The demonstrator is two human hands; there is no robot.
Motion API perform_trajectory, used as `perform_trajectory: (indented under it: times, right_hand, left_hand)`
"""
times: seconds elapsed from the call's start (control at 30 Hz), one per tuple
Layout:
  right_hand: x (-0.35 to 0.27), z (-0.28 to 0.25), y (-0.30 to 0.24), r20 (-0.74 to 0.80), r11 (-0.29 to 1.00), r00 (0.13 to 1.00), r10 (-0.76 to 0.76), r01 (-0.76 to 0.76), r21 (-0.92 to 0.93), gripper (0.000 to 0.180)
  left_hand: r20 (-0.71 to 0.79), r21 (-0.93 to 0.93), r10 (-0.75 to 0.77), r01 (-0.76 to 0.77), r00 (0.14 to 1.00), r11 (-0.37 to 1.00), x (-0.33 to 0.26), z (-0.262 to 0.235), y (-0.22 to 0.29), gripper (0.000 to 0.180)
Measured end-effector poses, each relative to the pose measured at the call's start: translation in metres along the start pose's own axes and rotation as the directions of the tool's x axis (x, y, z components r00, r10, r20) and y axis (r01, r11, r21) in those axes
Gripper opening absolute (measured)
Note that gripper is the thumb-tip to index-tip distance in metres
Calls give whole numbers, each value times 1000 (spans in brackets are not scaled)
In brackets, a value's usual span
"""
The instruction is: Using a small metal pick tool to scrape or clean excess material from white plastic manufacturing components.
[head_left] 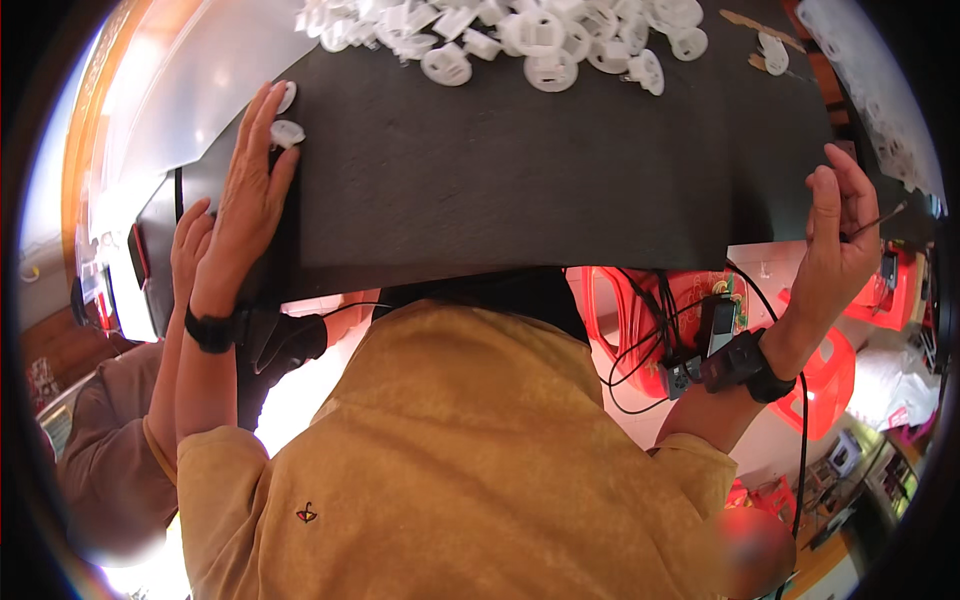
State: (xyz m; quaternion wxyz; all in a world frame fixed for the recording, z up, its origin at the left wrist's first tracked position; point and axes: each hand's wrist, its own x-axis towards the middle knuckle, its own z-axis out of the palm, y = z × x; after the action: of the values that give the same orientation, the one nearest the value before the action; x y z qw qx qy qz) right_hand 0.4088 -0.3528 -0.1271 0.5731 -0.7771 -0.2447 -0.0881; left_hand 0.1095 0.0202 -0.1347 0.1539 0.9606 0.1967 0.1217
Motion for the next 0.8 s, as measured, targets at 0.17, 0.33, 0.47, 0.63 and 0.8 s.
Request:
perform_trajectory:
  times: [0.17,0.33,0.47,0.63,0.8]
  right_hand:
    - [-5,-16,6,-57,999,998,-13,11,-34,16]
    - [-22,-23,3,-101,996,995,19,-28,-87,14]
    - [-32,-22,12,-79,994,996,48,-40,99,14]
    - [-47,-33,18,13,989,993,116,-117,92,14]
    - [-78,-40,22,88,971,974,209,-217,100,13]
  left_hand:
    - [13,117,-30,29,999,993,-14,-19,13,63]
    - [-8,353,-97,94,995,931,-49,-43,14,54]
    - [-12,784,-757,476,653,398,-67,-54,-1,55]
    - [-72,100,-304,310,950,946,-84,-13,-50,62]
    - [-122,31,-228,233,966,972,-59,4,-41,64]
